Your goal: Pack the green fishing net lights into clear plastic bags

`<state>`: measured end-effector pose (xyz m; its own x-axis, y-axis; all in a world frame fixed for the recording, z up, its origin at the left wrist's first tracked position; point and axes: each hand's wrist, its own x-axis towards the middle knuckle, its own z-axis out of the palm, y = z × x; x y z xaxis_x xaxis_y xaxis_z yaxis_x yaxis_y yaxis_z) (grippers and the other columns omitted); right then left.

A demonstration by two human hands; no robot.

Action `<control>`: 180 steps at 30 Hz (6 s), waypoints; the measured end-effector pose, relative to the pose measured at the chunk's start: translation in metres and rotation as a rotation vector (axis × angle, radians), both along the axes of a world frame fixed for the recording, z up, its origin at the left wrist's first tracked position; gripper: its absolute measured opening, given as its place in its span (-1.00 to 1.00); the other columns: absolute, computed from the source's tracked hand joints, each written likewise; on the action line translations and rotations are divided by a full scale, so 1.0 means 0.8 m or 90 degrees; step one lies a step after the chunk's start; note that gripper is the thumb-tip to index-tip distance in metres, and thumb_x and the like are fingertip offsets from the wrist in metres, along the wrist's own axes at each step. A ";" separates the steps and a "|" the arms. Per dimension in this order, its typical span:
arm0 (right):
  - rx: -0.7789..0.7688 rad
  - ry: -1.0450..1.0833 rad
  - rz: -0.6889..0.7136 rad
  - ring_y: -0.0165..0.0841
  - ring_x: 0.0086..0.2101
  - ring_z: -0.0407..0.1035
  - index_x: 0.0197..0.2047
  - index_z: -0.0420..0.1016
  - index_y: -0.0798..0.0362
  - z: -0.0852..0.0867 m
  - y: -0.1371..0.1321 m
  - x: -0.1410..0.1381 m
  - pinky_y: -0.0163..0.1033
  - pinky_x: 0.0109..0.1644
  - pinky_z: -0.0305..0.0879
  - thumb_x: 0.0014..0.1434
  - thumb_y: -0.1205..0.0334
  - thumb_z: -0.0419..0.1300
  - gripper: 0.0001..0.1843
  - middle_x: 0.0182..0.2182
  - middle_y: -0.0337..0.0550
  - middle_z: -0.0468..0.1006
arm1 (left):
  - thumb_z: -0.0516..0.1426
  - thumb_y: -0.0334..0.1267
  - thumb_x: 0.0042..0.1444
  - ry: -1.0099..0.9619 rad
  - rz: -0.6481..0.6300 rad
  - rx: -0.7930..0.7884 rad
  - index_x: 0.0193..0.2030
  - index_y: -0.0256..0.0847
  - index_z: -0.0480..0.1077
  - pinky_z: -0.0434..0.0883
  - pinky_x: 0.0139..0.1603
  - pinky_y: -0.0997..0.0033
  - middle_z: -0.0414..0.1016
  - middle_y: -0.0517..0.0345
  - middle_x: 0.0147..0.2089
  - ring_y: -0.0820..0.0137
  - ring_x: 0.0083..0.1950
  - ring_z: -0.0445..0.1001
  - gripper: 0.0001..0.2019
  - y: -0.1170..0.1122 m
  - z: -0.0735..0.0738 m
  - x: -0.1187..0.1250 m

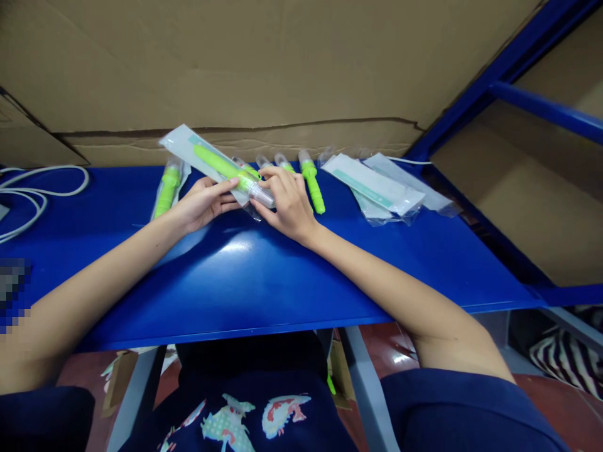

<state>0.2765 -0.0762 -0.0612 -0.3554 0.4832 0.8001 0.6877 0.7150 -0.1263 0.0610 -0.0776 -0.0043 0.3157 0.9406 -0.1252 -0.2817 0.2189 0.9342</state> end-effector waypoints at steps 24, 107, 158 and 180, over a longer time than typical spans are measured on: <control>0.088 -0.042 0.117 -0.06 0.07 0.58 0.06 0.41 -0.06 0.000 0.006 0.007 0.23 0.18 0.44 0.47 -0.06 0.22 -0.72 0.13 0.00 0.61 | 0.33 -0.21 0.28 -0.002 0.024 0.011 -0.06 -0.32 0.51 0.61 0.17 0.14 0.72 -0.02 -0.15 0.30 -0.18 0.71 -0.78 0.006 -0.006 -0.003; -0.142 -0.079 0.169 -0.11 -0.05 0.63 -0.04 0.52 -0.13 0.015 -0.003 0.009 0.29 0.10 0.59 0.49 -0.20 0.05 -0.62 0.16 -0.04 0.60 | 0.40 -0.24 0.17 0.066 -0.025 0.006 -0.17 -0.34 0.58 0.65 0.11 0.18 0.70 -0.03 -0.23 0.28 -0.21 0.71 -0.79 0.007 -0.003 -0.009; -0.423 0.151 0.204 -0.45 -0.52 0.24 -0.40 0.59 0.09 0.028 -0.007 0.000 -0.25 -0.43 0.16 0.15 -0.33 0.43 -0.42 -0.53 -0.22 0.48 | 0.51 -0.05 0.00 0.274 -0.258 0.357 0.17 -0.32 0.38 0.57 -0.23 0.43 0.67 -0.09 0.02 0.26 -0.12 0.70 -0.30 0.022 -0.023 -0.022; -0.446 0.269 0.176 -0.43 -0.51 0.16 -0.48 0.42 0.03 0.037 -0.019 -0.013 -0.24 -0.42 0.10 0.05 -0.53 0.39 -0.27 -0.56 -0.22 0.36 | 0.15 0.50 0.20 0.347 -0.251 0.382 -0.39 -0.21 0.33 0.22 -0.46 0.48 0.24 0.28 -0.50 0.52 -0.50 0.25 -0.31 0.009 -0.003 -0.013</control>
